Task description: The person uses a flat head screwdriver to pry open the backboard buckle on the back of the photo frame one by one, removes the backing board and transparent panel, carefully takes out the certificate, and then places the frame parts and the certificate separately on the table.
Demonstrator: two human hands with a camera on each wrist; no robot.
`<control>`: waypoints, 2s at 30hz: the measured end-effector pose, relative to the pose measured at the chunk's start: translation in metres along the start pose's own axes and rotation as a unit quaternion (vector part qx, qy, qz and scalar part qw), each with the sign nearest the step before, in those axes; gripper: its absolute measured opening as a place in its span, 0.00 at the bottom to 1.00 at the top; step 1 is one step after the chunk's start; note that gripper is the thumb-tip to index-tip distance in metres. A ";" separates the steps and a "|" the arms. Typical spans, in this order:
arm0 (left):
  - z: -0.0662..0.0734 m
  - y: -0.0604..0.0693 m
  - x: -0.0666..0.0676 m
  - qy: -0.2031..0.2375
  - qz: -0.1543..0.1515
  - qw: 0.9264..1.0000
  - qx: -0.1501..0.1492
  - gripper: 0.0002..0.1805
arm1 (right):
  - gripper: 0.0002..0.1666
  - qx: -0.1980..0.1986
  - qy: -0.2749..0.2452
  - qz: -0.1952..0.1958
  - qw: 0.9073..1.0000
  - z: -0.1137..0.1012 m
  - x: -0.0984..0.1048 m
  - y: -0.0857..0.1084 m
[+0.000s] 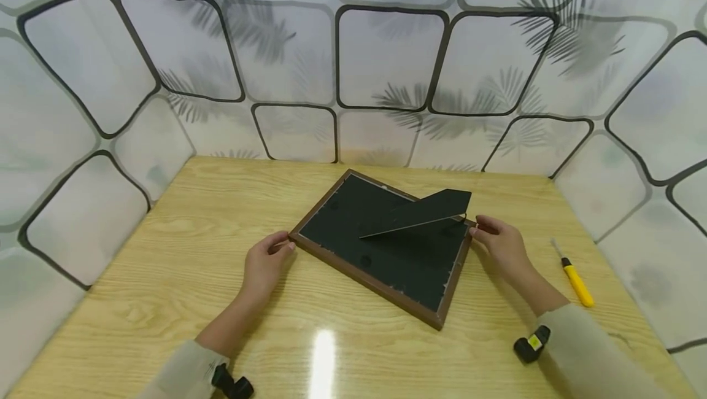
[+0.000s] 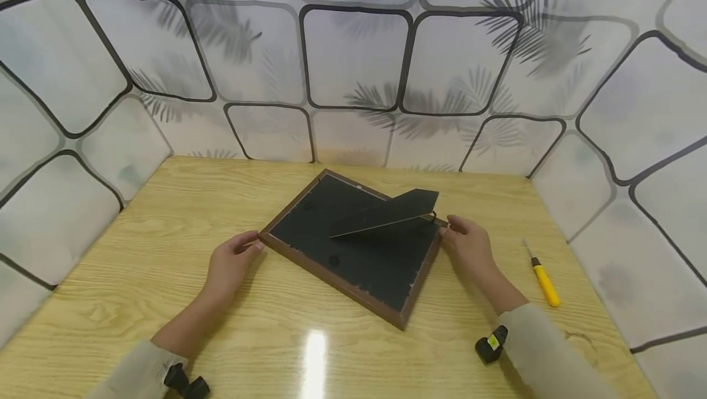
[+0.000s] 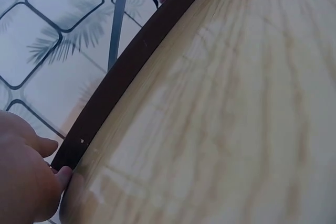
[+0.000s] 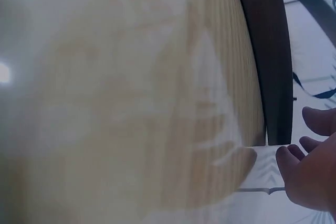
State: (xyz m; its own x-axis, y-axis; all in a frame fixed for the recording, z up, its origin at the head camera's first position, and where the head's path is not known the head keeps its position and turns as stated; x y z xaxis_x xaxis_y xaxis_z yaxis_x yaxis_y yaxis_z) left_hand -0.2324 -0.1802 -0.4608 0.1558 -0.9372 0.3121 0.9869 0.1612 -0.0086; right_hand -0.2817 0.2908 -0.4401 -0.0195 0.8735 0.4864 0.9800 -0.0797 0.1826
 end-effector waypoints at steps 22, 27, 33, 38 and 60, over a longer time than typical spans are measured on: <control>0.001 -0.023 -0.005 0.031 0.038 0.999 -0.014 0.17 | 0.28 0.002 0.036 0.011 0.999 0.008 0.002 -0.006; 0.002 -0.039 -0.005 0.024 0.027 0.999 -0.019 0.18 | 0.30 -0.011 0.038 0.005 0.999 0.009 0.002 0.013; 0.001 -0.059 -0.005 0.030 0.015 0.999 -0.019 0.20 | 0.30 -0.011 0.065 0.000 0.998 0.008 -0.005 0.033; 0.002 -0.081 -0.011 0.032 0.010 0.999 -0.025 0.20 | 0.31 -0.027 0.074 -0.001 0.997 0.010 -0.010 0.049; 0.022 -0.063 -0.023 0.001 0.004 0.999 -0.039 0.23 | 0.32 -0.006 0.046 -0.049 0.998 0.002 -0.018 0.039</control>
State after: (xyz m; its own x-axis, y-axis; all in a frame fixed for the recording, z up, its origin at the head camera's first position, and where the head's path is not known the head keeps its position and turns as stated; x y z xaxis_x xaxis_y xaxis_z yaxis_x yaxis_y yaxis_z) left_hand -0.2995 -0.1620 -0.4464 0.1638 -0.9363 0.3106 0.9859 0.1441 -0.0857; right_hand -0.2427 0.2734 -0.4435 -0.1343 0.8295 0.5422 0.9699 -0.0020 0.2434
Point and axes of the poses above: each hand's wrist, its own y-axis away from the middle knuckle, its own x-axis out of the back of the hand, z = x × y, the point moved 7 cm from there along -y, towards the middle knuckle, and after that the axes turned 6 degrees about -x, right-handed, at the moved point
